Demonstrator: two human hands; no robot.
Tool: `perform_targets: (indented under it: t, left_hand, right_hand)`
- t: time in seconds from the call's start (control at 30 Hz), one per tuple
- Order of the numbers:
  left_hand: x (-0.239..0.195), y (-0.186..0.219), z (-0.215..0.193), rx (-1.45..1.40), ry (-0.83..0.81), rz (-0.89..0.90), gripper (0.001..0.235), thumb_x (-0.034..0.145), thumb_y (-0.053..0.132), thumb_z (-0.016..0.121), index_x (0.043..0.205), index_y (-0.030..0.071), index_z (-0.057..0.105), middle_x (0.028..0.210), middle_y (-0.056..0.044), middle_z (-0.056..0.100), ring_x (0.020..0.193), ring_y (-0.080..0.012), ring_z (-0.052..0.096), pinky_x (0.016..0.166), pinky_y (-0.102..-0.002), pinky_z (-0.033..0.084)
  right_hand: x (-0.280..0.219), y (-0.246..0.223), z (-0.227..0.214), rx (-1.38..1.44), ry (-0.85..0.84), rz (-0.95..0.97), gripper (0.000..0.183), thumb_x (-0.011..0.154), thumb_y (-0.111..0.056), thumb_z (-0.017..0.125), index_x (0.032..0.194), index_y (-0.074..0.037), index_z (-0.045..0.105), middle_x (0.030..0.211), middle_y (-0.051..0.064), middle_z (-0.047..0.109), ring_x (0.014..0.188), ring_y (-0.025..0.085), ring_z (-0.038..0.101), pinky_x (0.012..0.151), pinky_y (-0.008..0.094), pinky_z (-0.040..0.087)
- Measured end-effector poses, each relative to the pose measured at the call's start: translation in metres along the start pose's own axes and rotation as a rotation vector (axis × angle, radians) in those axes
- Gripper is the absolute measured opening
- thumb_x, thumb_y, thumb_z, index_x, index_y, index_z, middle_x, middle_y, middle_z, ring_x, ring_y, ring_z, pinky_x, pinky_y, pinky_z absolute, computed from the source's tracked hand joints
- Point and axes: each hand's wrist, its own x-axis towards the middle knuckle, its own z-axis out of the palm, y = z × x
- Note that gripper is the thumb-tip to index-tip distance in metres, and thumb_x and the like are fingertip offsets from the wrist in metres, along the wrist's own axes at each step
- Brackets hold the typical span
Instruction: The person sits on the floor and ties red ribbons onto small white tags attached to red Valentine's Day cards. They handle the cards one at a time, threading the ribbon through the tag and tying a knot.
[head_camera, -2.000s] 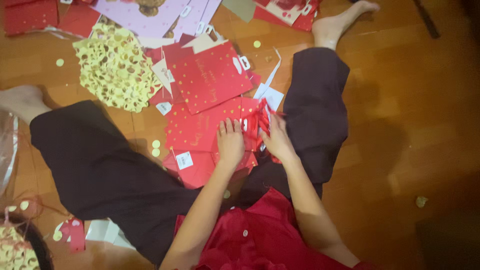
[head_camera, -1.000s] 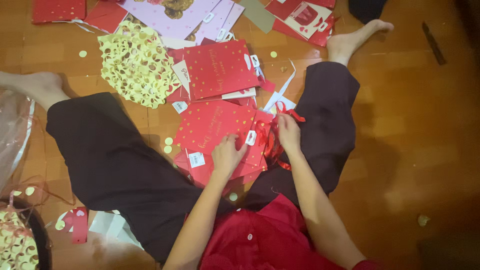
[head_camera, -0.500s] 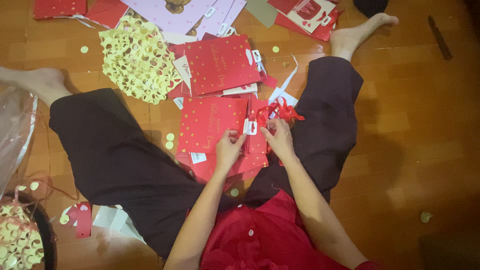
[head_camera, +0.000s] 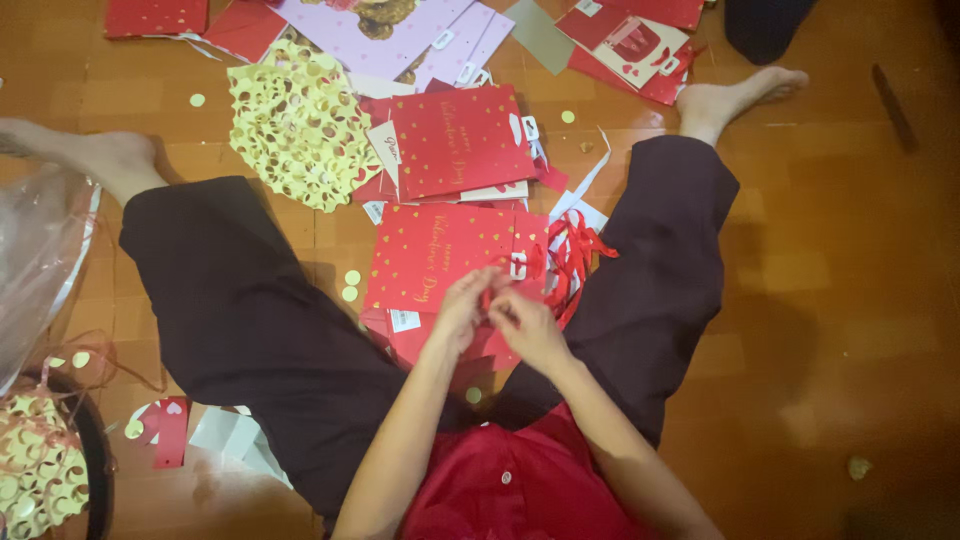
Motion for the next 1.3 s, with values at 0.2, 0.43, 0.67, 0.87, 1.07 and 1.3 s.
perform_targets:
  t: [0.2,0.43,0.67,0.87,1.07,1.3]
  left_hand:
    - [0.0,0.035,-0.034,-0.076,0.143,0.144,0.034,0.099,0.033,0.065,0.122,0.009,0.07,0.101,-0.006,0.077,0.072,-0.0138,0.068,0.066,-0.033,0.059]
    - [-0.008,0.031,-0.026,0.164,0.106,0.211,0.03,0.101,0.029,0.063,0.119,0.008,0.075,0.092,-0.005,0.077,0.074,-0.0088,0.069,0.07,-0.026,0.056]
    - [-0.01,0.003,0.025,0.566,-0.086,0.353,0.022,0.101,0.02,0.065,0.102,0.001,0.076,0.079,-0.005,0.077,0.07,-0.0106,0.069,0.066,-0.029,0.055]
    - [-0.033,0.014,0.036,1.01,0.012,0.397,0.021,0.092,0.025,0.07,0.095,0.006,0.078,0.078,-0.009,0.076,0.067,-0.0171,0.072,0.065,-0.032,0.054]
    - [-0.025,0.019,0.037,1.068,0.261,0.566,0.031,0.087,0.031,0.075,0.105,0.007,0.073,0.09,-0.011,0.073,0.081,-0.0248,0.072,0.073,-0.038,0.057]
    - [-0.017,-0.002,0.035,1.421,0.439,0.59,0.056,0.072,0.037,0.086,0.111,0.008,0.059,0.107,-0.014,0.068,0.099,-0.0343,0.066,0.075,-0.046,0.053]
  right_hand:
    - [-0.037,-0.009,0.01,0.524,-0.378,0.266,0.008,0.097,-0.012,0.064,0.094,-0.005,0.062,0.073,0.002,0.069,0.065,0.012,0.065,0.061,0.031,0.054]
    - [-0.044,0.006,-0.027,0.674,-0.445,0.27,0.01,0.1,-0.003,0.068,0.092,0.0,0.063,0.087,-0.003,0.062,0.081,0.006,0.056,0.072,0.025,0.047]
    - [0.012,0.037,-0.017,0.597,0.148,0.344,0.02,0.095,-0.012,0.065,0.112,-0.004,0.071,0.098,-0.003,0.073,0.088,0.005,0.066,0.082,0.023,0.053]
    - [0.01,0.073,-0.003,0.607,0.206,0.282,0.015,0.098,-0.009,0.068,0.109,0.0,0.071,0.102,0.002,0.07,0.091,0.008,0.062,0.083,0.026,0.049]
    - [0.012,0.098,-0.021,1.268,0.282,0.522,0.006,0.102,-0.01,0.062,0.106,-0.007,0.065,0.096,0.007,0.07,0.088,0.017,0.068,0.082,0.036,0.058]
    - [0.01,0.115,0.006,0.793,0.195,0.438,0.02,0.099,-0.008,0.064,0.117,0.001,0.068,0.095,0.008,0.073,0.079,0.013,0.068,0.075,0.03,0.057]
